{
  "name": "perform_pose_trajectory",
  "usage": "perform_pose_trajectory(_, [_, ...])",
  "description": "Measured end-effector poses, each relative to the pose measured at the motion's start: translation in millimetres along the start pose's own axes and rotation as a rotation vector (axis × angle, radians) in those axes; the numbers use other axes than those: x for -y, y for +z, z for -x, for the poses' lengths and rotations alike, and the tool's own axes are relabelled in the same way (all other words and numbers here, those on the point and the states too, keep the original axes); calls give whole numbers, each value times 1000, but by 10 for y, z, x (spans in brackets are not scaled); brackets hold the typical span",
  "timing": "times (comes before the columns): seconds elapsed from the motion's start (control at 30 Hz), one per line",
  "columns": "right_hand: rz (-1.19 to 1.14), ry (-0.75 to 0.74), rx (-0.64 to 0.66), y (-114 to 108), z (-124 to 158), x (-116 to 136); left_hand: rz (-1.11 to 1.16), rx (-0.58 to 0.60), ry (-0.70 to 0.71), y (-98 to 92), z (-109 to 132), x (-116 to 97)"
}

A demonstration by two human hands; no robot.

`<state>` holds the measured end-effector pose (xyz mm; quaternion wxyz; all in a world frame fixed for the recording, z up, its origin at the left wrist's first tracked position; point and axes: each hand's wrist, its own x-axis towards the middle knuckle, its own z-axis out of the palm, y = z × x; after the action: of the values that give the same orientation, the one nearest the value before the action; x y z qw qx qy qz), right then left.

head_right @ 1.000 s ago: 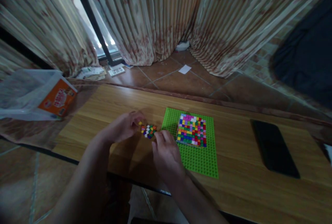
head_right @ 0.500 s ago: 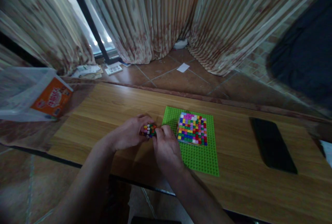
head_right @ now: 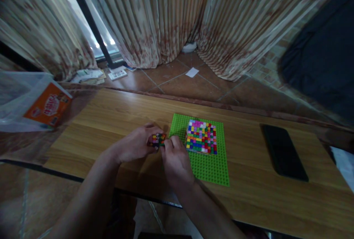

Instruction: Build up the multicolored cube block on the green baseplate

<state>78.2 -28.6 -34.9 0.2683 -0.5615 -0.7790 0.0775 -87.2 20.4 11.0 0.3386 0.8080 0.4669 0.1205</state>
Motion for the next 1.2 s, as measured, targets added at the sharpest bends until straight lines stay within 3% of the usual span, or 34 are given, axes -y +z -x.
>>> perform_pose_trajectory(0.43, [-96,15,-29,-107,23,62,-1,-46,25,5,-36,-38])
perform_pose_trajectory(0.6, [-368,-25,-69,-348,32,139,33,-50,26,7,-31,-16])
perform_pose_trajectory(0.73, [-593,39,-118,-557,15,109,34,-56,-36,7,-40,8])
perform_pose_trajectory(1.0, [-661,143,-280,-833,-62,-167,87,-39,-27,-12,-72,64])
perform_pose_trajectory(1.2, [-646,332,-459,-951,-129,-666,149,-28,-26,-24,-68,85])
